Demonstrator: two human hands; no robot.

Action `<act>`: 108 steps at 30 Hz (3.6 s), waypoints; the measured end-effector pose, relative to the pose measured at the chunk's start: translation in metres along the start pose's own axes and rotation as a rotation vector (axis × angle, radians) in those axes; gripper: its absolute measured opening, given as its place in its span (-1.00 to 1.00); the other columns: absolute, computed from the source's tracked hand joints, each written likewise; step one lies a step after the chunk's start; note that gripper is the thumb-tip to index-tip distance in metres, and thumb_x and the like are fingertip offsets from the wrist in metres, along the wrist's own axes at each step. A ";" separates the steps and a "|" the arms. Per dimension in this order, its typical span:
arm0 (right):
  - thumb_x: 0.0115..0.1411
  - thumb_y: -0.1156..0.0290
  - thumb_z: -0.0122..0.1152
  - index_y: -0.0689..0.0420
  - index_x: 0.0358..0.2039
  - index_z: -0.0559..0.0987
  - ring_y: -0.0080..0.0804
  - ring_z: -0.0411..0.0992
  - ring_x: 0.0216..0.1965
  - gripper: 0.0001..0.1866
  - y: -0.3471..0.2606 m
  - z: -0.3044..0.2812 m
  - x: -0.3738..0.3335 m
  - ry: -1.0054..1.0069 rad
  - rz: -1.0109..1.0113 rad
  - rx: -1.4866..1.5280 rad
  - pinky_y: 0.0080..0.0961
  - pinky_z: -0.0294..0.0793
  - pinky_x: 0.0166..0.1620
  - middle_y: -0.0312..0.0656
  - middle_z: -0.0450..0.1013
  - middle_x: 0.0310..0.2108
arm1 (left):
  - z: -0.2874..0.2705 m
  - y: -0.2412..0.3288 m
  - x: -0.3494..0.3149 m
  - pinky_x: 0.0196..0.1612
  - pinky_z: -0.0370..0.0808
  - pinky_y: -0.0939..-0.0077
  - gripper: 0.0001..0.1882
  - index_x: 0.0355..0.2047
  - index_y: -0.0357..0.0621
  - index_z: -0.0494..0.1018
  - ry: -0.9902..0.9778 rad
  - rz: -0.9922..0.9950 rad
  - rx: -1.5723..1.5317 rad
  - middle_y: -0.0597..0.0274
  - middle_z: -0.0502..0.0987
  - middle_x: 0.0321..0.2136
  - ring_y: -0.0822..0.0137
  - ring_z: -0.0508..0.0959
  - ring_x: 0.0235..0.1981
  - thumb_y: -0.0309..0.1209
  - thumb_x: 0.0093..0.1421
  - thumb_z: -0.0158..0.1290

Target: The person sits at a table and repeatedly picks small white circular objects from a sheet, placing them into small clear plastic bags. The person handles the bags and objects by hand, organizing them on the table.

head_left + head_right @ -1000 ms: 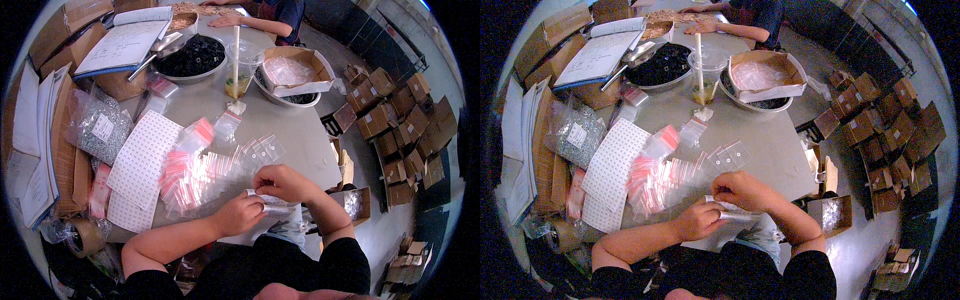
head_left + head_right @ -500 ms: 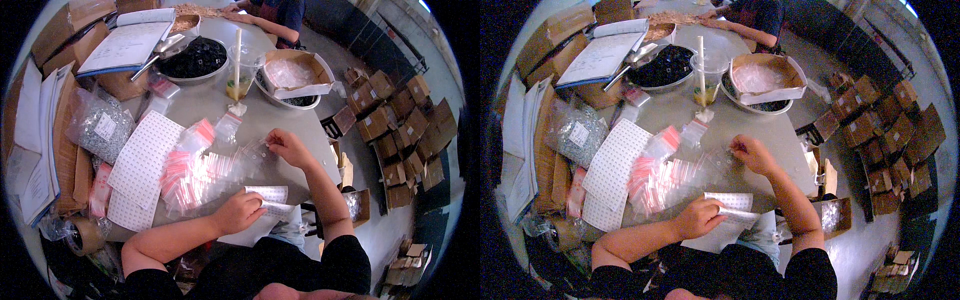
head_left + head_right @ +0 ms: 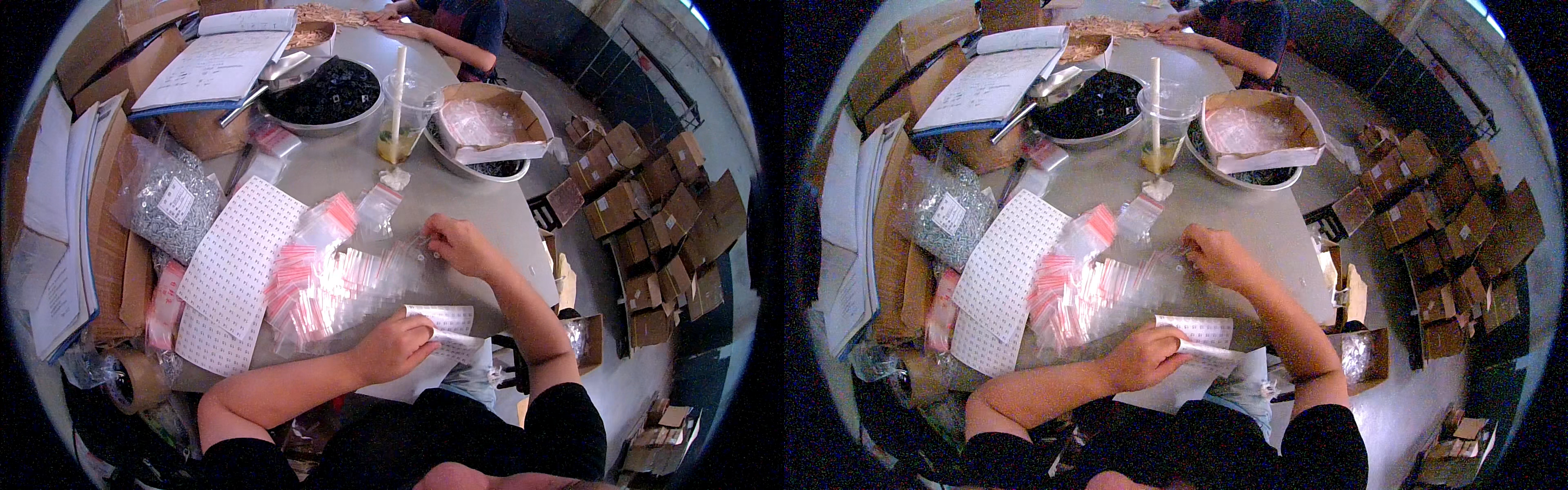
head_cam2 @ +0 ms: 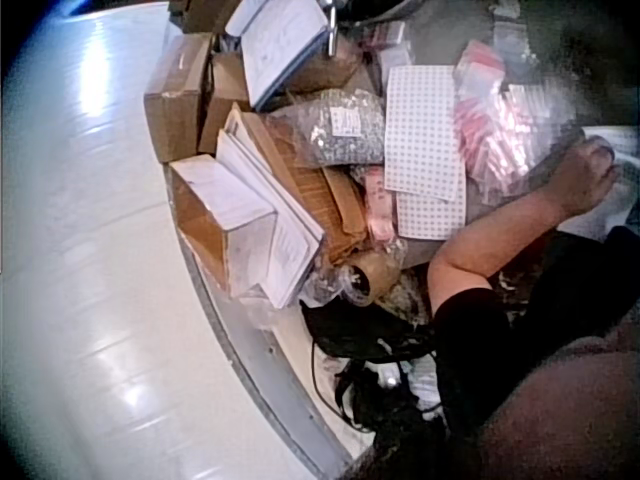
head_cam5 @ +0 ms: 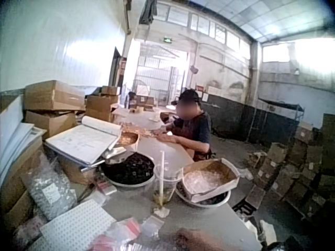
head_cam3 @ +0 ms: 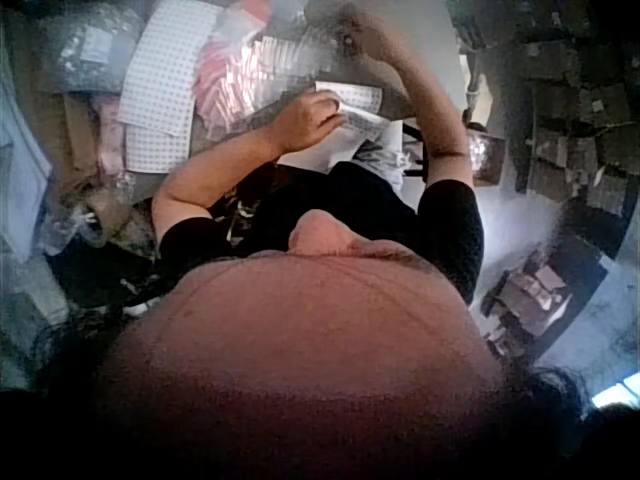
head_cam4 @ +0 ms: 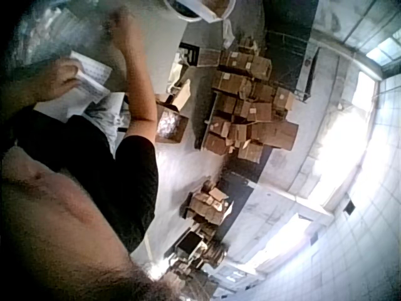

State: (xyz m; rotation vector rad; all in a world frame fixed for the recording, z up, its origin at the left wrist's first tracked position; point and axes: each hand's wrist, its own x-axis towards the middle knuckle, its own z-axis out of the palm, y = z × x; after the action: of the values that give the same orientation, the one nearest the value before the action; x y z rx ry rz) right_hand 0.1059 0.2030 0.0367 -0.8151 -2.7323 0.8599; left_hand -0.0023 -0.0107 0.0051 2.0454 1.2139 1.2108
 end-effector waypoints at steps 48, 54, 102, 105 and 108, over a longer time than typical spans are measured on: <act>0.16 0.42 0.16 0.04 -0.13 0.42 -0.03 0.55 -0.40 -0.75 0.005 -0.005 -0.044 0.502 0.095 -0.166 -0.19 0.50 -0.38 -0.04 0.55 -0.44 | 0.001 0.000 0.000 -0.10 0.39 0.25 -0.80 -0.48 -0.27 0.40 0.001 0.023 0.007 0.03 0.48 -0.35 0.04 0.49 -0.28 -0.39 0.18 0.07; 0.11 0.48 0.25 0.19 -0.17 0.48 -0.47 0.50 -0.40 -0.74 0.008 -0.104 0.041 0.907 0.028 -0.072 -0.53 0.47 -0.28 -0.14 0.51 -0.43 | 0.001 -0.002 -0.001 -0.09 0.38 0.23 -0.81 -0.49 -0.26 0.39 0.013 0.028 0.008 0.04 0.48 -0.35 0.05 0.50 -0.27 -0.39 0.17 0.08; -0.08 0.47 0.42 0.16 -0.37 0.55 -0.16 0.50 -0.36 -0.76 -0.083 -0.002 -0.095 0.068 -0.264 0.058 -0.32 0.50 -0.28 -0.13 0.50 -0.41 | -0.002 -0.003 0.001 -0.17 0.42 0.16 -0.87 -0.40 -0.28 0.45 0.149 -0.138 -0.055 -0.06 0.50 -0.33 -0.08 0.49 -0.24 -0.46 0.08 0.11; -0.10 0.48 0.41 0.14 -0.40 0.53 -0.11 0.49 -0.36 -0.76 -0.083 0.007 -0.101 0.224 -0.430 -0.100 -0.28 0.49 -0.30 -0.14 0.48 -0.41 | -0.001 -0.004 0.001 -0.16 0.41 0.16 -0.85 -0.38 -0.28 0.45 0.144 -0.121 -0.007 -0.03 0.50 -0.31 -0.07 0.49 -0.23 -0.47 0.06 0.12; -0.10 0.48 0.41 0.14 -0.41 0.53 -0.12 0.48 -0.36 -0.77 -0.087 0.007 -0.104 0.224 -0.398 -0.101 -0.28 0.48 -0.31 -0.14 0.48 -0.41 | -0.003 -0.003 0.000 -0.15 0.41 0.16 -0.85 -0.36 -0.27 0.46 0.110 -0.148 0.008 -0.02 0.51 -0.30 -0.05 0.50 -0.23 -0.47 0.06 0.12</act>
State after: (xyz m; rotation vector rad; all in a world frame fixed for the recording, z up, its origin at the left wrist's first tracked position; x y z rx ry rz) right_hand 0.1515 0.0831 0.0817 -0.3346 -2.6176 0.5185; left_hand -0.0061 -0.0092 0.0048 1.8781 1.3969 1.2627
